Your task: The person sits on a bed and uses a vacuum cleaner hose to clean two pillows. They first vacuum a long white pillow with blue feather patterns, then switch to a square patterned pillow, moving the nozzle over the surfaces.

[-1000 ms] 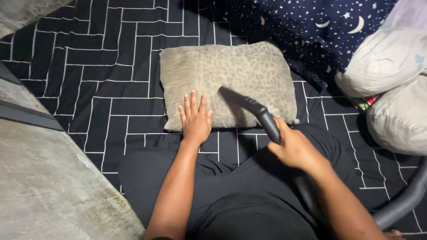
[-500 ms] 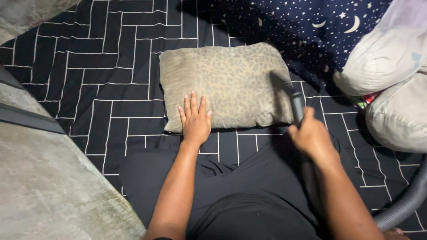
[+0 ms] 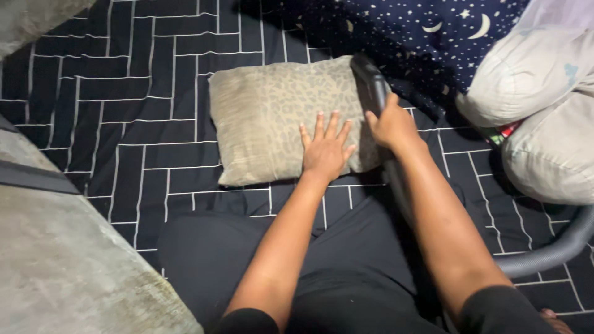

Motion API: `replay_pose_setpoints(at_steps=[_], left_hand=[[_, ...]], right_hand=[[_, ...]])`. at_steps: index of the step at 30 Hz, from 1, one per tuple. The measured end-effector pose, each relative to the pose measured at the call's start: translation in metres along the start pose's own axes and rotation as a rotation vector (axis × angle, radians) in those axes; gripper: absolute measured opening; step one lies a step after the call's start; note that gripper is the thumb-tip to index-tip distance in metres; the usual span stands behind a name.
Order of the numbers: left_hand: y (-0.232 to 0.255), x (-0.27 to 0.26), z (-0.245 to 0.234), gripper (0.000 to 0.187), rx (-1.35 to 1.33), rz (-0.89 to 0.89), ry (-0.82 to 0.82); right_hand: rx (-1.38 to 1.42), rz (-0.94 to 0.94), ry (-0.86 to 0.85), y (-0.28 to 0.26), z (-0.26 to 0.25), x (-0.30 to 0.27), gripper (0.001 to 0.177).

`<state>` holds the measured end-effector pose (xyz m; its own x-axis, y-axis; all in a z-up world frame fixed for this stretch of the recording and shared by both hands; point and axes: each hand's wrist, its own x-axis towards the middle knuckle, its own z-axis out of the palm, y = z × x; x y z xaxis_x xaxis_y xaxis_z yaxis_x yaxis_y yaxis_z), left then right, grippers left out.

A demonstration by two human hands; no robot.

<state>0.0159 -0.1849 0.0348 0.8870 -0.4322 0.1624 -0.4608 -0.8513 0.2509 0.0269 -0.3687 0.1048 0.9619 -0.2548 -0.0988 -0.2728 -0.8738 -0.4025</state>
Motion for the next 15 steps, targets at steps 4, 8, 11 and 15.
replay_pose_setpoints(at_steps=[4,8,11,15], left_hand=[[0.0,-0.003,0.007,0.067,0.023,-0.035,-0.011],[0.003,0.001,0.008,0.067,0.013,-0.059,-0.048],[0.008,0.004,0.007,0.068,0.007,-0.097,-0.104],[0.01,0.0,0.006,0.067,-0.008,-0.069,-0.037]], right_hand=[[0.025,0.043,-0.054,0.02,0.002,-0.031,0.068],[-0.01,0.173,-0.142,0.046,-0.014,-0.14,0.065],[0.068,0.184,-0.122,0.045,-0.016,-0.146,0.063],[0.124,0.108,-0.03,0.031,-0.002,-0.04,0.062]])
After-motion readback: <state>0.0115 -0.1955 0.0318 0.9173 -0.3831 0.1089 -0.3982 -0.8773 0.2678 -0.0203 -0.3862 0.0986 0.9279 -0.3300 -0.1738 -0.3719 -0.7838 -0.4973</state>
